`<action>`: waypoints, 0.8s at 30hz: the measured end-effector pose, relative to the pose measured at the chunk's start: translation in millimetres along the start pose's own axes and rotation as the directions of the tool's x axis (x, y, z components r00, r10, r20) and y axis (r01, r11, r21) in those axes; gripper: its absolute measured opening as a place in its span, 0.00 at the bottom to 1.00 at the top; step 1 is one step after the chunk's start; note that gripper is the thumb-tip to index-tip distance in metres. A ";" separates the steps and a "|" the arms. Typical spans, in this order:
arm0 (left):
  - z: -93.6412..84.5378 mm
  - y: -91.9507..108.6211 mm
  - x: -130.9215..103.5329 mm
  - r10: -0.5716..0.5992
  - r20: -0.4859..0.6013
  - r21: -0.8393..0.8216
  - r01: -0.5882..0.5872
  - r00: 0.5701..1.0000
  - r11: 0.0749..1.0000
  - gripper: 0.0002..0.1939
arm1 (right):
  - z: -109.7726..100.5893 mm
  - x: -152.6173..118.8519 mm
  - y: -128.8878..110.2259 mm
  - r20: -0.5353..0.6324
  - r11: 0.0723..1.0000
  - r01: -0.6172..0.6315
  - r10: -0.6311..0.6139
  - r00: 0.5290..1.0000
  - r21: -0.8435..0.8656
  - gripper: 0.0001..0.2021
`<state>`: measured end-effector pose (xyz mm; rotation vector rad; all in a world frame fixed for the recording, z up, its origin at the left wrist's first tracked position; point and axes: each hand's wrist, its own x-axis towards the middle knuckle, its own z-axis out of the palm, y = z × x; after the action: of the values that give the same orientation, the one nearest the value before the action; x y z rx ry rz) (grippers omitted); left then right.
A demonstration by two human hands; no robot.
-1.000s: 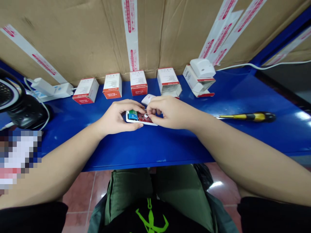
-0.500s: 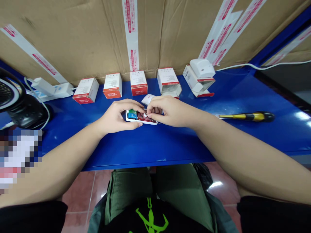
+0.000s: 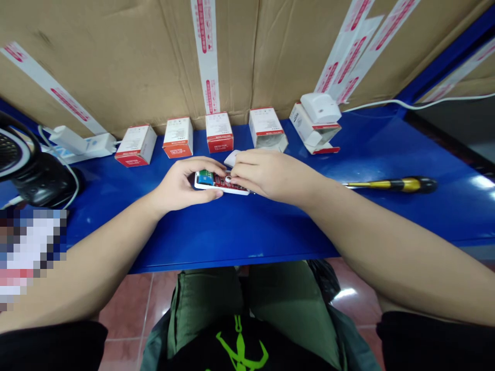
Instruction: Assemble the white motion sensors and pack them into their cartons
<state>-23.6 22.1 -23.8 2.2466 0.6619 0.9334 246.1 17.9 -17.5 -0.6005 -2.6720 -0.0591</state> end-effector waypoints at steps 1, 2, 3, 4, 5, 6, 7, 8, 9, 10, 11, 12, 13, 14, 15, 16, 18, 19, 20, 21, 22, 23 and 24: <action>-0.2 0.0 0.0 0.001 0.002 0.000 -0.001 1.000 1.000 0.15 | -0.8 0.2 0.0 -0.001 1.000 -0.015 0.015 1.000 0.025 0.22; -0.2 0.0 0.0 0.002 0.005 0.000 -0.002 1.000 1.000 0.14 | -2.3 0.2 0.4 -0.001 0.997 -0.037 0.037 0.999 0.062 0.21; 0.0 0.0 0.1 0.003 0.009 0.001 -0.003 1.000 1.000 0.14 | -4.7 -0.2 1.2 0.002 0.992 -0.066 0.066 0.998 0.104 0.21; 0.4 -0.1 0.3 0.007 0.014 0.005 -0.007 1.000 1.000 0.14 | -8.1 -1.2 2.7 0.005 0.985 -0.102 0.102 0.995 0.139 0.20; 1.0 -0.3 0.5 0.013 0.022 0.012 -0.013 1.000 1.000 0.14 | -12.6 -3.1 5.2 0.007 0.976 -0.146 0.146 0.989 0.162 0.20; 1.9 -0.7 0.7 0.021 0.034 0.022 -0.022 0.999 1.000 0.14 | -18.2 -6.2 8.7 0.011 0.966 -0.197 0.198 0.980 0.170 0.19; 3.0 -1.3 0.7 0.034 0.050 0.033 -0.036 0.998 0.999 0.14 | -24.9 -10.8 13.1 0.019 0.953 -0.256 0.257 0.966 0.164 0.17; 4.2 -2.2 0.6 0.051 0.067 0.044 -0.054 0.996 0.998 0.13 | -32.6 -17.0 18.1 0.031 0.935 -0.323 0.322 0.946 0.146 0.15; 5.4 -3.2 0.2 0.068 0.082 0.053 -0.073 0.994 0.996 0.13 | -40.9 -25.0 23.5 0.056 0.908 -0.400 0.396 0.917 0.123 0.12; 6.6 -4.2 -0.5 0.085 0.095 0.061 -0.091 0.992 0.994 0.13 | -49.5 -34.8 28.8 0.097 0.872 -0.481 0.473 0.876 0.091 0.09; 7.6 -5.4 -1.3 0.098 0.107 0.069 -0.106 0.989 0.992 0.14 | -58.1 -46.5 33.5 0.139 0.819 -0.573 0.563 0.815 0.044 0.07; 8.3 -6.4 -2.4 0.106 0.117 0.081 -0.116 0.987 0.990 0.14 | -66.2 -59.7 37.4 0.177 0.752 -0.659 0.651 0.738 -0.017 0.05; 8.8 -7.4 -3.5 0.110 0.129 0.095 -0.123 0.986 0.988 0.14 | -73.5 -74.2 40.3 0.169 0.670 -0.737 0.739 0.652 -0.086 0.06; 9.1 -8.2 -4.5 0.108 0.143 0.114 -0.125 0.984 0.986 0.14 | -79.8 -89.7 42.4 0.150 0.595 -0.791 0.803 0.578 -0.140 0.08; 9.1 -8.8 -5.4 0.104 0.156 0.135 -0.125 0.982 0.983 0.14 | -85.0 -105.5 43.7 0.152 0.514 -0.837 0.857 0.492 -0.189 0.12; 9.0 -9.3 -6.1 0.099 0.170 0.154 -0.126 0.981 0.980 0.13 | -89.1 -120.9 44.3 0.160 0.444 -0.868 0.895 0.417 -0.222 0.16; 8.7 -9.8 -6.6 0.090 0.195 0.188 -0.128 0.977 0.974 0.13 | -94.8 -147.6 43.8 0.238 0.333 -0.916 0.930 0.281 -0.222 0.15; 8.6 -9.8 -6.6 0.084 0.209 0.203 -0.127 0.974 0.971 0.12 | -96.8 -157.5 42.8 0.290 0.295 -0.933 0.929 0.230 -0.204 0.14; 8.5 -9.8 -6.4 0.073 0.223 0.219 -0.123 0.972 0.968 0.12 | -98.6 -164.7 41.3 0.328 0.291 -0.939 0.918 0.221 -0.181 0.11; 8.5 -9.8 -6.1 0.059 0.238 0.233 -0.116 0.970 0.965 0.11 | -100.2 -169.4 39.5 0.351 0.295 -0.937 0.911 0.217 -0.186 0.07; 8.5 -9.8 -5.8 0.044 0.251 0.246 -0.108 0.967 0.963 0.11 | -101.9 -172.1 37.7 0.372 0.312 -0.931 0.901 0.225 -0.192 0.04; 8.5 -9.7 -5.5 0.031 0.261 0.255 -0.100 0.965 0.962 0.11 | -103.9 -173.8 36.0 0.390 0.338 -0.919 0.889 0.241 -0.204 0.04; 8.3 -9.7 -5.1 0.024 0.268 0.260 -0.096 0.963 0.961 0.11 | -106.3 -175.5 34.8 0.378 0.367 -0.901 0.887 0.264 -0.231 0.05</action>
<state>-22.5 22.7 -37.5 2.5874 0.6327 0.5819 445.6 -34.6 10.1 -2.2937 -2.2110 0.5132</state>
